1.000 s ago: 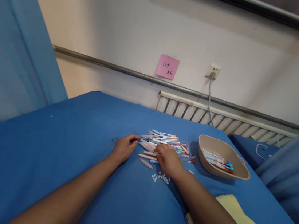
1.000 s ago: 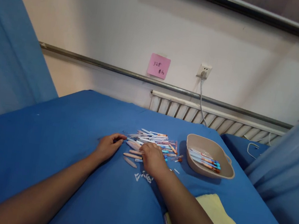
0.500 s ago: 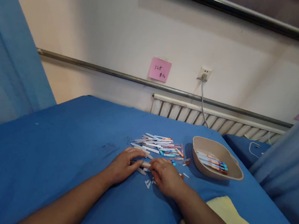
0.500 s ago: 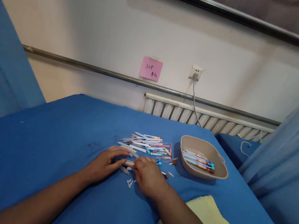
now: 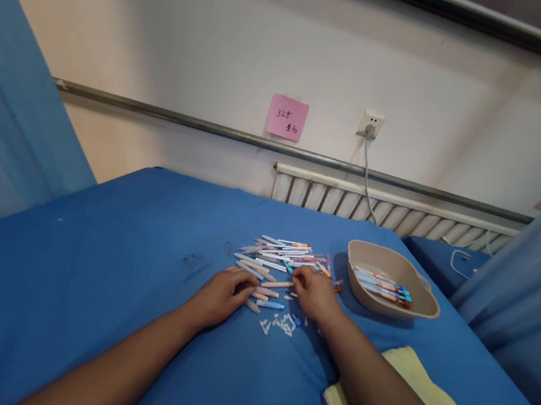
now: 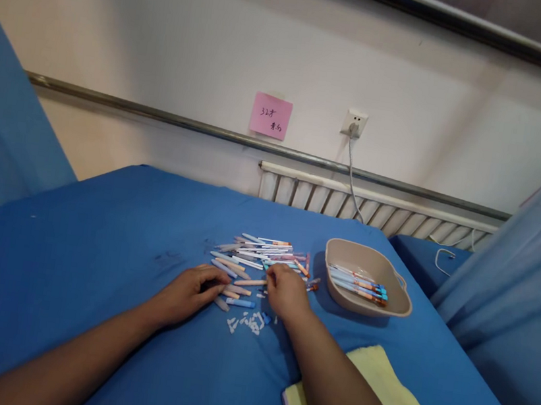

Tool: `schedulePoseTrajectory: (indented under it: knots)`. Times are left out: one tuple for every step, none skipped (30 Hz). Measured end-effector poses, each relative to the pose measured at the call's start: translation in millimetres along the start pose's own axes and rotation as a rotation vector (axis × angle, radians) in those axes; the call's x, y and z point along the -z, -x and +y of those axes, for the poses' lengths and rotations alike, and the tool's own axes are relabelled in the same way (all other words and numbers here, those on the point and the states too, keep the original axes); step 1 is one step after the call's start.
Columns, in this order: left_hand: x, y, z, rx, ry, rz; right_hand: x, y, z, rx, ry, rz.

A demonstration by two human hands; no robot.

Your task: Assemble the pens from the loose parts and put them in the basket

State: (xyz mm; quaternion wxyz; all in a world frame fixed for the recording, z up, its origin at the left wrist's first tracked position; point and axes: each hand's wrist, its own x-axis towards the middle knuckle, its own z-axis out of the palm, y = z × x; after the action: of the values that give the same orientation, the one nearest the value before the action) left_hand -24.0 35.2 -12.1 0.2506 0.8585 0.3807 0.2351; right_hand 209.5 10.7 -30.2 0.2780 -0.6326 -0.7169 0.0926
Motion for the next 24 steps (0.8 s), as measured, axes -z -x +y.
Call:
schedulePoseTrajectory:
  knots:
    - [-0.1, 0.1, -0.3, 0.007, 0.011, 0.010, 5.7, 1.3, 0.7, -0.007, 0.044, -0.030]
    - [-0.3, 0.1, -0.8, 0.013, 0.025, 0.019, 12.2, 3.3, 1.5, -0.010, 0.084, -0.060]
    - [-0.5, 0.1, -1.2, 0.019, 0.040, 0.026, 19.1, 5.7, 2.5, -0.010, 0.115, -0.084]
    - [-0.7, 0.1, -1.5, 0.027, 0.055, 0.031, 25.7, 8.2, 3.6, -0.001, 0.136, -0.116]
    - [-1.0, 0.1, -1.7, 0.038, 0.071, 0.035, 31.8, 10.7, 5.0, 0.009, 0.152, -0.150]
    - [-1.1, 0.1, -1.6, 0.053, 0.087, 0.038, 36.7, 12.9, 6.5, 0.017, 0.171, -0.183]
    - [-1.2, 0.0, -1.2, 0.069, 0.104, 0.039, 40.3, 14.6, 7.9, 0.021, 0.194, -0.219]
    - [-1.1, -0.1, -0.4, 0.085, 0.121, 0.038, 42.5, 15.9, 9.2, 0.018, 0.221, -0.252]
    - [-0.8, -0.2, 0.5, 0.102, 0.135, 0.037, 43.5, 16.6, 10.3, 0.014, 0.251, -0.278]
    - [-0.4, -0.4, 1.6, 0.118, 0.142, 0.040, 43.3, 16.9, 10.9, 0.014, 0.281, -0.298]
    - [0.1, -0.6, 2.6, 0.133, 0.142, 0.045, 42.4, 16.9, 11.0, 0.020, 0.307, -0.309]
    - [0.7, -0.9, 3.4, 0.148, 0.138, 0.053, 41.0, 16.7, 10.5, 0.032, 0.330, -0.311]
    - [1.3, -1.3, 3.7, 0.162, 0.132, 0.062, 39.5, 16.4, 9.6, 0.051, 0.348, -0.310]
    - [1.8, -1.7, 3.4, 0.174, 0.129, 0.071, 38.2, 16.3, 8.3, 0.076, 0.360, -0.313]
    - [2.1, -2.2, 2.4, 0.186, 0.131, 0.077, 37.2, 16.3, 6.9, 0.097, 0.363, -0.322]
    - [2.3, -2.7, 0.9, 0.196, 0.139, 0.080, 36.7, 16.5, 5.6, 0.111, 0.357, -0.337]
    - [2.2, -3.2, -1.1, 0.203, 0.151, 0.080, 36.7, 16.8, 4.7, 0.123, 0.340, -0.355]
    - [2.0, -3.7, -3.5, 0.210, 0.163, 0.081, 37.2, 17.0, 4.3, 0.134, 0.313, -0.374]
    - [1.5, -4.2, -5.9, 0.216, 0.175, 0.081, 37.9, 17.1, 4.7, 0.143, 0.278, -0.389]
    - [1.0, -4.7, -8.3, 0.221, 0.188, 0.085, 38.5, 16.7, 5.7, 0.151, 0.240, -0.395]
    - [0.3, -5.3, -10.5, 0.225, 0.201, 0.090, 38.9, 15.8, 7.2, 0.157, 0.203, -0.386]
    - [-0.3, -5.9, -12.4, 0.227, 0.215, 0.095, 38.7, 14.3, 9.1, 0.159, 0.172, -0.355]
    - [-0.9, -6.6, -14.0, 0.229, 0.229, 0.100, 37.8, 12.1, 11.1, 0.152, 0.152, -0.303]
    - [-1.4, -7.2, -15.3, 0.235, 0.240, 0.105, 36.1, 9.4, 12.9, 0.137, 0.146, -0.238]
